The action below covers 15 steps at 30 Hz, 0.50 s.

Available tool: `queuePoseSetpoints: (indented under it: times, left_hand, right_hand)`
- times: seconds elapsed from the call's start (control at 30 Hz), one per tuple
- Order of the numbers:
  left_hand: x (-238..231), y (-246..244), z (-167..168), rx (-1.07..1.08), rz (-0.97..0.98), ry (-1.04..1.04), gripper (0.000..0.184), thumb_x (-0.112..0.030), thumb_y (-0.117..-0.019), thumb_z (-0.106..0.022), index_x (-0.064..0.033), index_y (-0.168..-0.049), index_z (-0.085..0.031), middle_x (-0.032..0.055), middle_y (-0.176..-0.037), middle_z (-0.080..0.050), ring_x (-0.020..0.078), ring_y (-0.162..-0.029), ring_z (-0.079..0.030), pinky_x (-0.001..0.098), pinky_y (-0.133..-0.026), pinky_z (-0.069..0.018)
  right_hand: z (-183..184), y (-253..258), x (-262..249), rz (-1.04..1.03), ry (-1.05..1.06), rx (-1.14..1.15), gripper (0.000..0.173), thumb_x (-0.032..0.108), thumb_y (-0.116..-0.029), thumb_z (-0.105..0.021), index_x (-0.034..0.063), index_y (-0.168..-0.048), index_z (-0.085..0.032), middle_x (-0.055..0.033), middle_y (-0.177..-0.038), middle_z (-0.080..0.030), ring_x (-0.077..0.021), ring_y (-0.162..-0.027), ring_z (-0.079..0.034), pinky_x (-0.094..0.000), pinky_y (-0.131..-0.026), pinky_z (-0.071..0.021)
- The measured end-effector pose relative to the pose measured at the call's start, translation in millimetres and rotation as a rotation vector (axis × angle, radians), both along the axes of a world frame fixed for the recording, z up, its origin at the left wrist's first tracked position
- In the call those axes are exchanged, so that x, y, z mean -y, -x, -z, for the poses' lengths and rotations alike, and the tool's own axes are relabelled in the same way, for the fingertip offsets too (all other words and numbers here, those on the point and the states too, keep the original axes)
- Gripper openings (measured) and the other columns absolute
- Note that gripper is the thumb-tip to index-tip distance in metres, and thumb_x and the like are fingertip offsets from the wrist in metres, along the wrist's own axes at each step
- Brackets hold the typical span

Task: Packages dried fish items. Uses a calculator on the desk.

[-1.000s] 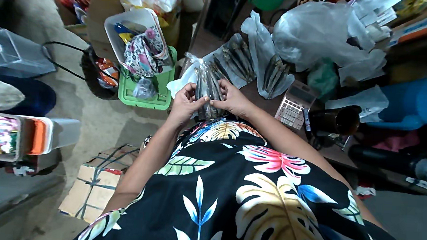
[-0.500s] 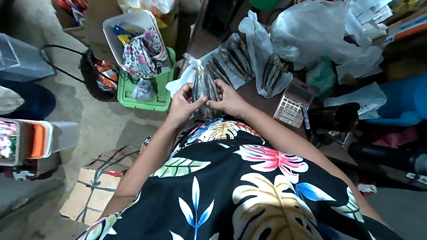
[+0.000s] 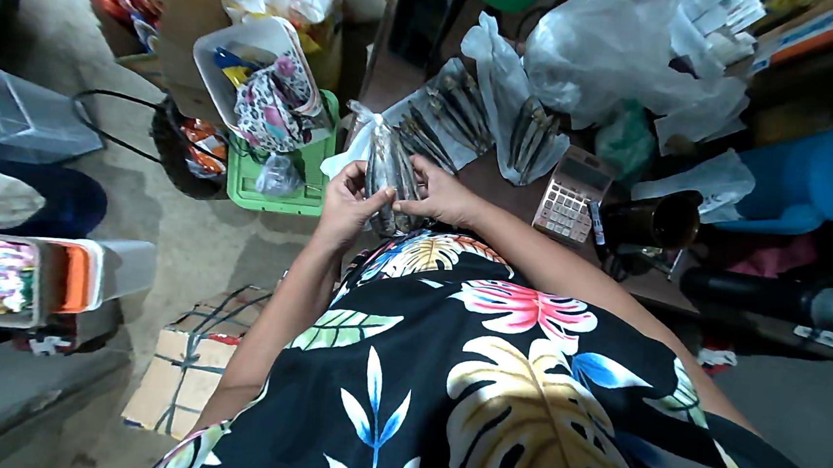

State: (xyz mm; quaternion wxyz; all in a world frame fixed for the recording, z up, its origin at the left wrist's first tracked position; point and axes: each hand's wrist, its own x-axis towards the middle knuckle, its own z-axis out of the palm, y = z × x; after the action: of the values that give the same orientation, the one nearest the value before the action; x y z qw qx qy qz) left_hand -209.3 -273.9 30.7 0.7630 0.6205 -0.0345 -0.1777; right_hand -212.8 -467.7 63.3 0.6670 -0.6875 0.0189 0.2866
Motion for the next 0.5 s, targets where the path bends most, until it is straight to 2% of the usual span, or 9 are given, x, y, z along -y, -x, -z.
queuePoseSetpoints:
  times: [0.27,0.37,0.43,0.5]
  left_hand:
    - [2,-1,-2,-0.032,-0.008,0.006,0.036,0.003,-0.0853,-0.071,-0.0044,-0.118,-0.057,0.0008,-0.102,-0.070,0.0085,-0.090,-0.070,0.0279,-0.082,-0.0605]
    - [1,-3,-2,-0.080,-0.004,0.052,0.037,0.000,-0.0878,-0.071,-0.0045,-0.122,-0.056,0.0014,-0.104,-0.070,0.0090,-0.087,-0.070,0.0275,-0.077,-0.0610]
    - [-2,-5,-2,-0.101,-0.026,0.055,0.037,0.001,-0.0884,-0.070,-0.0053,-0.122,-0.056,0.0010,-0.104,-0.071,0.0086,-0.087,-0.070,0.0269,-0.075,-0.0608]
    - [-5,-8,0,-0.135,-0.085,-0.028,0.037,0.001,-0.0890,-0.071,-0.0046,-0.123,-0.056,0.0020,-0.104,-0.070,0.0088,-0.085,-0.069,0.0269,-0.073,-0.0606]
  right_hand:
    - [4,1,0,0.026,0.012,0.019,0.070,-0.004,-0.0835,-0.077,-0.0050,-0.144,-0.042,-0.0207,-0.130,-0.063,-0.0198,-0.112,-0.068,-0.0342,-0.097,-0.0572]
    - [4,2,5,0.086,0.030,-0.005,0.072,0.000,-0.0853,-0.078,-0.0024,-0.146,-0.040,-0.0205,-0.126,-0.063,-0.0223,-0.106,-0.069,-0.0377,-0.091,-0.0599]
    - [3,1,9,0.139,0.078,0.005,0.069,0.005,-0.0892,-0.077,0.0000,-0.148,-0.041,-0.0191,-0.127,-0.061,-0.0210,-0.099,-0.069,-0.0369,-0.086,-0.0597]
    - [5,-1,15,0.193,0.140,0.033,0.060,0.010,-0.0941,-0.072,-0.0005,-0.146,-0.044,-0.0186,-0.133,-0.060,-0.0194,-0.102,-0.068,-0.0354,-0.088,-0.0586]
